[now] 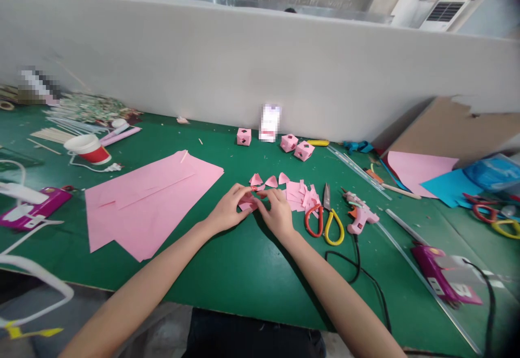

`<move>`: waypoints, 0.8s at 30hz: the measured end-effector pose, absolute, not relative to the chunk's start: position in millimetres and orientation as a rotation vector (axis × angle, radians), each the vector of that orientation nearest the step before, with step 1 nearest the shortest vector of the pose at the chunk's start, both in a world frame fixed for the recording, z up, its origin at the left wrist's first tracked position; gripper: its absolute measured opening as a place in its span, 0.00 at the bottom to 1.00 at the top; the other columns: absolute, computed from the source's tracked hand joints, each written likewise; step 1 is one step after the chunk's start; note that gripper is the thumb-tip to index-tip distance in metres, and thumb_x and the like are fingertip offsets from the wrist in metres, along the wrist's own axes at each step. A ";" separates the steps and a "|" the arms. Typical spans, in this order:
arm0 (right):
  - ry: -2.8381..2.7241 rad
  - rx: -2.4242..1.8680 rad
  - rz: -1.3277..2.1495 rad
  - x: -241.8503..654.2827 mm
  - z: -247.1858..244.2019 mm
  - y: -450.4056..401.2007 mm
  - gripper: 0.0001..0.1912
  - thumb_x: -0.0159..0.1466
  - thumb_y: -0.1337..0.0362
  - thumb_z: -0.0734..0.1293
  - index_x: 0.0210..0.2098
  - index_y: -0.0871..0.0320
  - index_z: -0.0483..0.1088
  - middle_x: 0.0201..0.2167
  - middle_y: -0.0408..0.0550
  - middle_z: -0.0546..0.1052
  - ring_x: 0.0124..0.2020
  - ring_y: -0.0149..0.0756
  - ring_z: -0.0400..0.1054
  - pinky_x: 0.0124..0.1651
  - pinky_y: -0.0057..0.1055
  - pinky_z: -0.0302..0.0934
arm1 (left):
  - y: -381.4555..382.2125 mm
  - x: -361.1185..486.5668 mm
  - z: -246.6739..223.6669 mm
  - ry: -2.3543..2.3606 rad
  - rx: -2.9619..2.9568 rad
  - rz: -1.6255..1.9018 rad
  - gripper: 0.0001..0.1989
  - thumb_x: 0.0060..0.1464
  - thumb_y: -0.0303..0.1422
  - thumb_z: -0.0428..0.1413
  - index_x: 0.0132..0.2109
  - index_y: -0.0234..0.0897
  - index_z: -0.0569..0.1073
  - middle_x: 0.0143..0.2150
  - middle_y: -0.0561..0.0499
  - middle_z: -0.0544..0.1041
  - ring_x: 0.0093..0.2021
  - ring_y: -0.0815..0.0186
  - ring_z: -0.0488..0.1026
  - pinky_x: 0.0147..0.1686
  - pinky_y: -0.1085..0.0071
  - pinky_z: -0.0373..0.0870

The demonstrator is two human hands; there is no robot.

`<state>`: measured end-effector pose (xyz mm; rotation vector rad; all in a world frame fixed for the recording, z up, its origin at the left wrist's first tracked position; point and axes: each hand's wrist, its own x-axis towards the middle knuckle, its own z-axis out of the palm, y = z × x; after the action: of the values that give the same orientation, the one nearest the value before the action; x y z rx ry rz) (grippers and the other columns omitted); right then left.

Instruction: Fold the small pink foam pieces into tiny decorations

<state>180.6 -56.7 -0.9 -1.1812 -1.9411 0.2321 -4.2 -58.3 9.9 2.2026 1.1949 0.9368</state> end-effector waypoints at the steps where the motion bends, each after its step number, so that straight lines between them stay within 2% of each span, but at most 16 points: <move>1: -1.962 -1.182 0.233 180.1 -0.2 -56.9 0.04 0.67 0.63 0.66 0.40 0.54 0.72 0.37 0.49 0.77 0.41 0.43 0.69 0.42 0.37 0.67 | -59.4 -2.8 11.2 1.178 2.204 0.925 0.25 0.57 0.29 0.57 0.60 0.45 0.64 0.50 0.48 0.68 0.51 0.62 0.71 0.53 0.61 0.71; 8: -2.006 -1.240 0.309 179.3 3.4 -57.7 0.04 0.64 0.64 0.69 0.35 0.54 0.69 0.32 0.46 0.78 0.38 0.42 0.69 0.37 0.35 0.66 | -62.3 1.0 15.2 1.141 2.177 0.890 0.27 0.56 0.29 0.59 0.61 0.46 0.63 0.48 0.49 0.67 0.47 0.63 0.71 0.50 0.61 0.72; 13: -2.048 -1.172 0.342 179.9 1.5 -57.7 0.06 0.65 0.66 0.68 0.42 0.54 0.71 0.35 0.48 0.78 0.40 0.41 0.71 0.38 0.33 0.67 | -60.3 -2.5 12.9 1.173 2.155 0.911 0.26 0.55 0.30 0.59 0.60 0.45 0.64 0.49 0.49 0.65 0.48 0.63 0.71 0.50 0.62 0.72; 18: -2.003 -1.179 0.342 180.5 0.0 -56.8 0.04 0.66 0.65 0.67 0.39 0.55 0.74 0.34 0.49 0.77 0.37 0.39 0.72 0.38 0.33 0.68 | -56.1 -6.3 11.4 1.193 2.124 0.943 0.29 0.52 0.38 0.63 0.59 0.45 0.64 0.51 0.47 0.64 0.49 0.60 0.71 0.52 0.57 0.72; 21: -1.993 -1.174 0.348 180.8 0.4 -57.1 0.07 0.67 0.65 0.65 0.40 0.55 0.76 0.33 0.49 0.76 0.35 0.39 0.72 0.37 0.34 0.68 | -55.0 -7.4 12.8 1.163 2.106 0.934 0.33 0.48 0.43 0.66 0.59 0.45 0.64 0.54 0.45 0.65 0.51 0.57 0.71 0.53 0.56 0.71; 24: -2.036 -1.119 0.349 181.0 1.6 -58.0 0.09 0.68 0.65 0.64 0.41 0.54 0.77 0.33 0.49 0.78 0.38 0.40 0.71 0.39 0.35 0.69 | -55.8 -7.1 15.6 1.149 2.138 0.879 0.37 0.45 0.46 0.67 0.59 0.44 0.63 0.53 0.44 0.67 0.52 0.55 0.70 0.52 0.55 0.71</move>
<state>181.0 -58.0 1.6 -1.1193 -2.0362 0.3495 -7.1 -55.8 15.6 2.1383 1.1489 0.8792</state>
